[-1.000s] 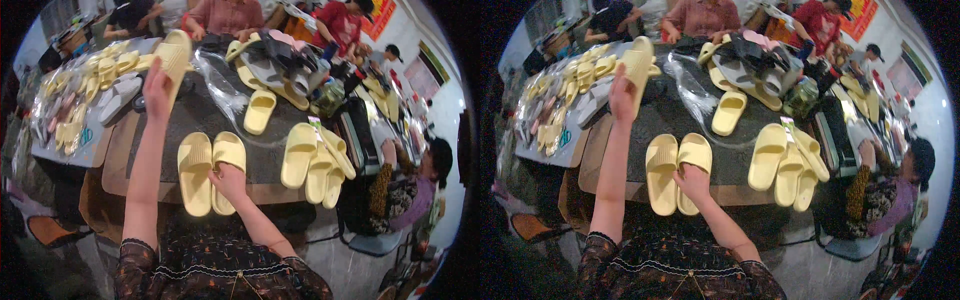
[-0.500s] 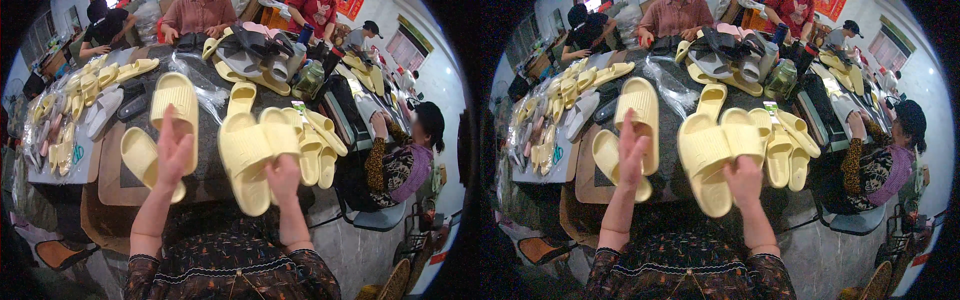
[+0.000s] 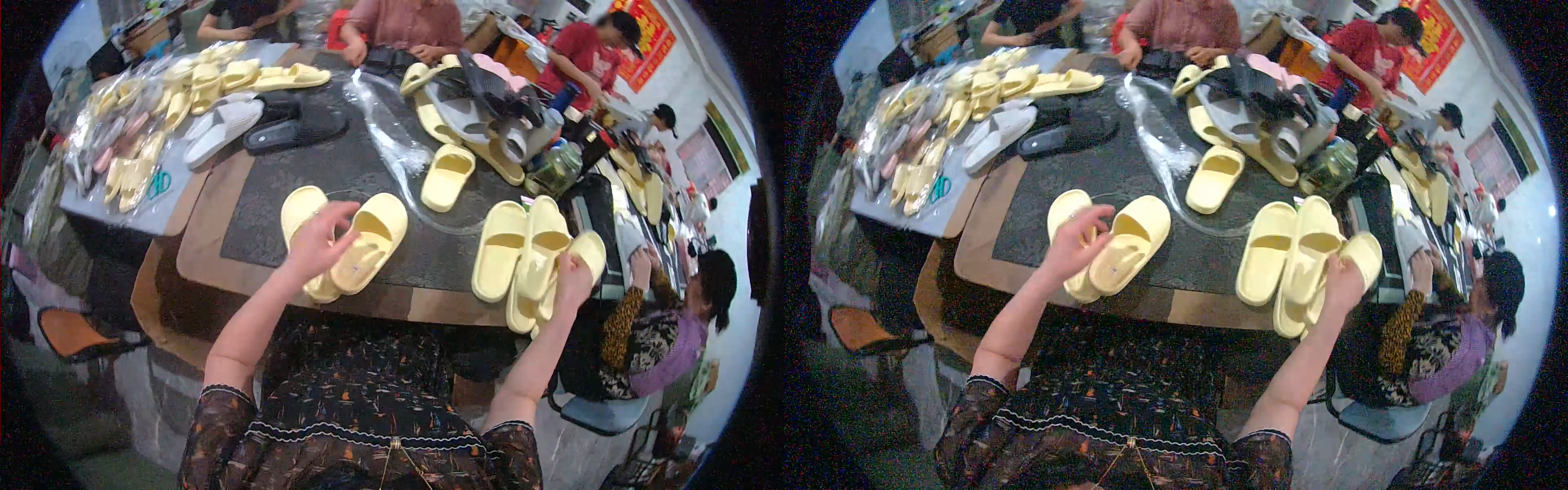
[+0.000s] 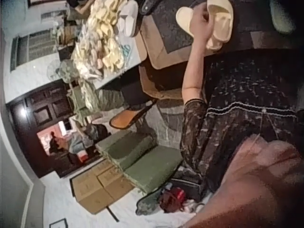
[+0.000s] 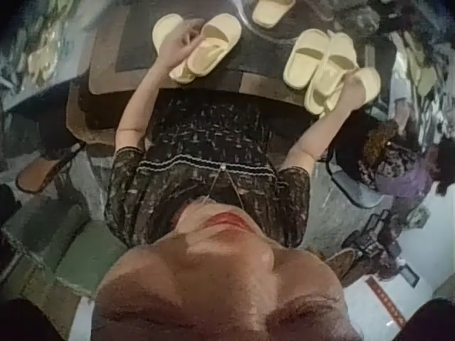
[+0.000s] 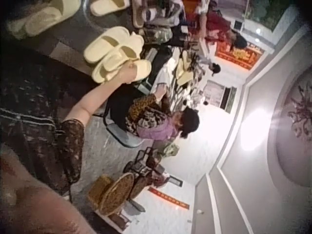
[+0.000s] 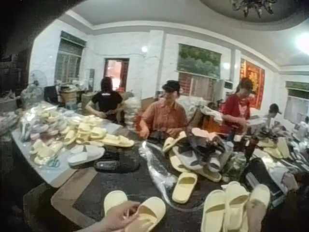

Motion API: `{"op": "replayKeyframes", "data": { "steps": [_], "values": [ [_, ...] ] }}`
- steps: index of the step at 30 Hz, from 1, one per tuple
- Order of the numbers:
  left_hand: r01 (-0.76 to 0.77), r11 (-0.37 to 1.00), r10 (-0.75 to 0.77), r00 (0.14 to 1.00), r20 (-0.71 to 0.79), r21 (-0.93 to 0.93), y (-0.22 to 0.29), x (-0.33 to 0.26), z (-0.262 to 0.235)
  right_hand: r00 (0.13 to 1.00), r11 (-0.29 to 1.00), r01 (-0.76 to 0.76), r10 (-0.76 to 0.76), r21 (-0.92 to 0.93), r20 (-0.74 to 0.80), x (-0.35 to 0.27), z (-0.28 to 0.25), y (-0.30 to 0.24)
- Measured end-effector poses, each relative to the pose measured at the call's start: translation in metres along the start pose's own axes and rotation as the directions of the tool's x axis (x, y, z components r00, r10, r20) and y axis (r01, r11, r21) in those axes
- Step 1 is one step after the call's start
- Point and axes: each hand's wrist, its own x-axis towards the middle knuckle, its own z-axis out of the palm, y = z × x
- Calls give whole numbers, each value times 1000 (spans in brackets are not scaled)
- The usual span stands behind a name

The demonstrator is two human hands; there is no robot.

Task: Inspecting, pairing, and organizing plastic slippers at a manufacturing station.

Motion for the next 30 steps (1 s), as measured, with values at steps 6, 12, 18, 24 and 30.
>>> {"op": "replayKeyframes", "data": {
  "steps": [6, 12, 18, 24, 30],
  "values": [
    [98, 895, 32, 959, -281, 435, -69, -6, -50, 972, 929, 225, -234, 293, -6, -85, -23, -125],
    [6, 837, 44, 996, -79, 547, -75, -9, -6, 747, 731, 185, -539, 657, 389, -167, 44, -203],
    [-5, 868, -26, 998, 55, 496, -33, -13, 0, 669, 703, 311, -640, 640, 378, -175, 77, -211],
    [143, 850, -199, 978, 59, 507, -47, 25, 9, 658, 636, 316, -681, 704, 321, -176, 75, -201],
    [204, 795, -389, 894, 222, 571, -57, 58, 10, 633, 653, 272, -675, 707, 380, -179, 72, -197]
  ]
}}
